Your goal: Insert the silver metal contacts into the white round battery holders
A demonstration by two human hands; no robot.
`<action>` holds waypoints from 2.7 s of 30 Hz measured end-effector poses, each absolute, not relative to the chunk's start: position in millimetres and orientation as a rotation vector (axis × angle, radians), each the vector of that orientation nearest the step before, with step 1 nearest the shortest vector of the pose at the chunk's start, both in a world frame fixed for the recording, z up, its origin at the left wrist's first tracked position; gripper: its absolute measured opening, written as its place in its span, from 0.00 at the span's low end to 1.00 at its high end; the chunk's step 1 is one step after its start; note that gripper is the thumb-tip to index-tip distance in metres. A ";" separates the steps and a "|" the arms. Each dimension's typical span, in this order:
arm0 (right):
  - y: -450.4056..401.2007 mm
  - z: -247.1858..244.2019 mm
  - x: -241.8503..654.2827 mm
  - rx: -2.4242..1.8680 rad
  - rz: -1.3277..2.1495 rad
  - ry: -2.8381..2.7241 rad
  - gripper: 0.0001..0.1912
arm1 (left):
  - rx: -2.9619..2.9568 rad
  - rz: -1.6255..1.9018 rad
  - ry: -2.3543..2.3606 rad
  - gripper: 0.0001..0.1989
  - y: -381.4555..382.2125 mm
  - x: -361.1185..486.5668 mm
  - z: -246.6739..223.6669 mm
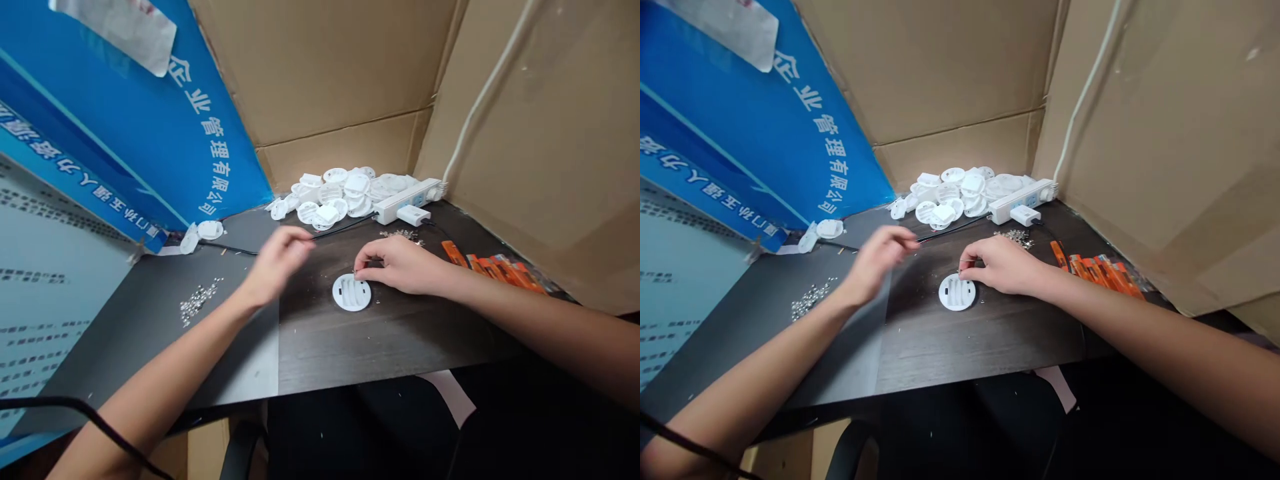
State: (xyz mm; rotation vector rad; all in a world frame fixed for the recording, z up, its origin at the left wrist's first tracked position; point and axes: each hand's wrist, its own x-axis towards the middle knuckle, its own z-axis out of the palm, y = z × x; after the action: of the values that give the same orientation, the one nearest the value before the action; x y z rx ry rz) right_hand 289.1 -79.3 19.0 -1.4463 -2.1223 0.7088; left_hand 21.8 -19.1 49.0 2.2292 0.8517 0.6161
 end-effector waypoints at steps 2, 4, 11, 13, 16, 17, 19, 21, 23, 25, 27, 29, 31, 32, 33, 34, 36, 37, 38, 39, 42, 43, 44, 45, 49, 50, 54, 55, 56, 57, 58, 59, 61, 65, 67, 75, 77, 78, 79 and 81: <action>-79.6 18.4 287.7 -1.498 0.751 -2.165 0.06 | 2.306 0.377 0.673 0.39 -18.6 25.0 31.1; -79.7 18.9 285.9 -1.537 0.774 -2.179 0.05 | 2.386 0.244 0.565 0.47 -18.9 32.5 16.7; -78.7 23.2 276.1 -1.651 0.743 -2.230 0.07 | 2.404 0.263 0.628 0.33 -25.0 43.5 8.1; -79.2 25.2 273.7 -1.666 0.719 -2.251 0.08 | 2.379 0.292 0.657 0.30 -27.5 43.5 9.2; -79.9 27.5 271.1 -1.647 0.697 -2.258 0.08 | 2.364 0.330 0.704 0.28 -32.2 45.7 9.7; -80.0 27.9 270.5 -1.653 0.688 -2.249 0.08 | 2.357 0.336 0.713 0.28 -33.7 46.7 9.6; -80.2 27.7 269.5 -1.685 0.674 -2.212 0.06 | 2.337 0.343 0.724 0.29 -35.8 48.4 9.3; -80.3 26.1 269.1 -1.699 0.661 -2.162 0.06 | 2.317 0.347 0.733 0.29 -36.1 48.8 9.0; -80.8 23.2 269.4 -1.668 0.629 -2.135 0.06 | 2.293 0.354 0.739 0.29 -34.7 48.1 8.9; -82.7 19.8 270.2 -1.613 0.534 -2.148 0.07 | 2.245 0.393 0.745 0.30 -32.9 46.6 9.2; -86.2 17.1 270.7 -1.560 0.369 -2.196 0.09 | 2.166 0.453 0.747 0.29 -32.5 44.9 9.6; -90.7 16.6 270.7 -1.493 0.174 -2.255 0.12 | 2.082 0.507 0.747 0.28 -34.4 43.6 9.5; -94.7 19.2 270.6 -1.424 -0.036 -2.319 0.14 | 2.009 0.554 0.751 0.28 -38.1 42.7 8.3; -96.2 21.6 270.6 -1.384 -0.159 -2.357 0.15 | 1.970 0.587 0.753 0.29 -40.0 42.3 7.2; -97.2 24.5 270.7 -1.339 -0.297 -2.402 0.16 | 1.931 0.623 0.751 0.29 -41.7 42.0 5.8; -97.9 27.6 271.0 -1.291 -0.434 -2.449 0.18 | 1.895 0.657 0.744 0.30 -43.0 41.6 4.2; -98.4 33.0 272.0 -1.215 -0.612 -2.512 0.22 | 1.847 0.722 0.728 0.32 -44.1 40.6 0.7; -98.3 34.8 272.7 -1.210 -0.622 -2.525 0.24 | 1.840 0.747 0.723 0.32 -44.0 40.0 -1.1; -98.3 35.7 273.4 -1.223 -0.582 -2.524 0.25 | 1.840 0.767 0.719 0.32 -43.5 39.3 -2.7; -98.2 35.9 274.1 -1.250 -0.499 -2.504 0.27 | 1.840 0.788 0.716 0.32 -42.7 38.6 -4.1; -97.8 33.5 275.3 -1.304 -0.129 -2.366 0.27 | 1.844 0.814 0.700 0.33 -40.0 37.1 -6.7; -97.4 32.5 275.3 -1.297 -0.006 -2.307 0.25 | 1.847 0.810 0.698 0.33 -39.3 37.0 -7.0; -97.0 31.7 275.1 -1.287 0.103 -2.252 0.24 | 1.851 0.800 0.700 0.33 -38.8 37.1 -7.0; -96.4 31.2 274.7 -1.278 0.189 -2.211 0.22 | 1.853 0.789 0.704 0.34 -38.6 37.4 -6.8; -93.5 31.6 273.2 -1.286 0.310 -2.124 0.15 | 1.860 0.752 0.686 0.33 -39.5 39.5 -3.8; -92.7 31.9 273.0 -1.292 0.318 -2.103 0.13 | 1.875 0.744 0.672 0.33 -40.0 39.9 -2.7; -91.3 32.4 274.2 -1.278 0.352 -2.056 0.06 | 1.927 0.702 0.650 0.33 -41.3 40.5 1.1; -91.4 32.3 274.8 -1.266 0.358 -2.061 0.05 | 1.923 0.702 0.651 0.34 -41.5 40.5 1.6; -91.8 32.2 275.2 -1.258 0.362 -2.073 0.05 | 1.916 0.704 0.649 0.33 -41.6 40.5 1.9; -92.2 32.0 275.6 -1.255 0.363 -2.091 0.05 | 1.911 0.709 0.644 0.34 -41.6 40.6 1.9; -92.7 31.9 275.8 -1.257 0.363 -2.107 0.05 | 1.908 0.713 0.639 0.34 -41.5 40.7 1.8; -93.2 31.8 275.7 -1.267 0.364 -2.118 0.05 | 1.908 0.714 0.633 0.33 -41.4 40.7 1.6; -94.0 31.8 274.7 -1.285 0.377 -2.107 0.05 | 1.907 0.708 0.630 0.33 -41.0 40.7 1.0; -94.7 33.0 270.4 -1.320 0.449 -2.019 0.07 | 1.913 0.709 0.630 0.34 -40.0 40.2 0.3; -94.5 34.5 268.5 -1.349 0.467 -1.986 0.07 | 1.929 0.719 0.623 0.34 -39.6 39.9 0.3; -86.1 38.9 272.9 -1.496 1.501 -1.334 0.20 | 2.017 0.753 0.568 0.35 -39.6 38.8 -0.5; -84.8 38.6 273.7 -1.450 1.681 -1.156 0.26 | 2.059 0.772 0.549 0.35 -39.6 38.9 -0.5; -84.6 38.4 273.4 -1.435 1.732 -1.092 0.27 | 2.078 0.780 0.541 0.35 -39.5 39.1 -0.4; -84.5 38.2 272.8 -1.417 1.763 -1.045 0.28 | 2.092 0.789 0.534 0.35 -39.5 39.3 -0.4; -84.6 37.8 271.1 -1.379 1.778 -1.002 0.29 | 2.097 0.795 0.518 0.34 -39.2 39.7 -0.2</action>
State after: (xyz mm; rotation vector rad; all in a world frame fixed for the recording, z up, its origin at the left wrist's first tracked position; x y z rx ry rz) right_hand 271.1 -84.6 37.8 -1.3786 -1.0023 1.7780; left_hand 39.7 -39.2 -0.2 2.0975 0.5177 0.7953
